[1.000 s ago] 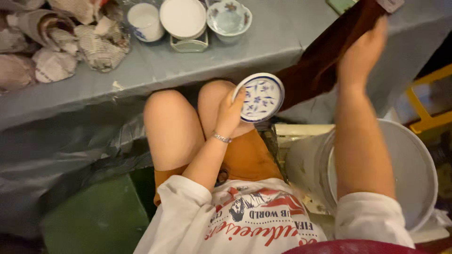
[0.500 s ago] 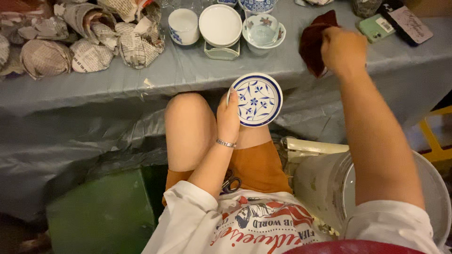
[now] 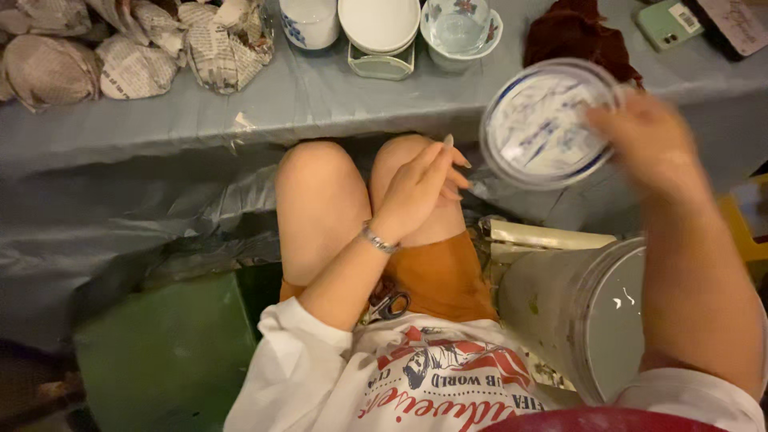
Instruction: The person sits on the floor and washes ceramic bowls, plates and glass cups in a bucket of water. They dry the wet pieces with a brown cloth, then wrap the ceramics in newspaper and place the wrapped items on a shelf.
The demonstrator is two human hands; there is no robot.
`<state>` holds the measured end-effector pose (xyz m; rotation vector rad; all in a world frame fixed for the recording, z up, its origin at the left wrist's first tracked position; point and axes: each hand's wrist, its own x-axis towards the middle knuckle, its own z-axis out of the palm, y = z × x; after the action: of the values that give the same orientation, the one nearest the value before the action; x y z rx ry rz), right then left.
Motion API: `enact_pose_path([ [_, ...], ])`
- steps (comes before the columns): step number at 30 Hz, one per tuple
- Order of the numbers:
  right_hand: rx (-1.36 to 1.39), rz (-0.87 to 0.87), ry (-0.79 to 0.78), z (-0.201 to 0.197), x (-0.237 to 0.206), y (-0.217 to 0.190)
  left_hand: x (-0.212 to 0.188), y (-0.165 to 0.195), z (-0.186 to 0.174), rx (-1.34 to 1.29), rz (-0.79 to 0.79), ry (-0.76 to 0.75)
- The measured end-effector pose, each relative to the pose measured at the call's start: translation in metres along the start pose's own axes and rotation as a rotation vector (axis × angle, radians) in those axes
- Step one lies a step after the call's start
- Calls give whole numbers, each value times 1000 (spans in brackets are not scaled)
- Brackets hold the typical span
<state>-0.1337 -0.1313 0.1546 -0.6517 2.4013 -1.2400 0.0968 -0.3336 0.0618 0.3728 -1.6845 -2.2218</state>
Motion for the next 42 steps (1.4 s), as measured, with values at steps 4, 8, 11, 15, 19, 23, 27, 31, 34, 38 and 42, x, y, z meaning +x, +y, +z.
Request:
enact_pose_path([
  [4,494,-198,154,-20,46,0,-1,20,-19,237,162,-50],
  [8,477,-151,112,0,121,-11,18,19,-28,270,240,-128],
  [11,325,-171,39,20,170,-13,32,4,-41,344,287,-192],
  [15,171,-38,74,40,219,-15,44,-30,-53,-1,14,-160],
  [19,-92,100,-150,43,231,-28,45,-53,-70,-150,-104,-163],
  [23,-605,-38,-17,38,201,-45,49,-59,-83,-161,-131,-154],
  [27,-863,-359,122,30,167,-44,48,-56,-94,-260,-157,-145],
  [31,-1051,-399,114,34,161,-2,45,-53,-100,-305,-135,-154],
  [34,-805,-308,99,25,186,35,51,-49,-104,-321,-118,-146],
  [38,-181,-163,152,-4,213,72,52,-46,-104,-379,-152,-95],
  [42,-259,-319,445,11,211,81,45,-44,-101,-290,-60,-117],
])
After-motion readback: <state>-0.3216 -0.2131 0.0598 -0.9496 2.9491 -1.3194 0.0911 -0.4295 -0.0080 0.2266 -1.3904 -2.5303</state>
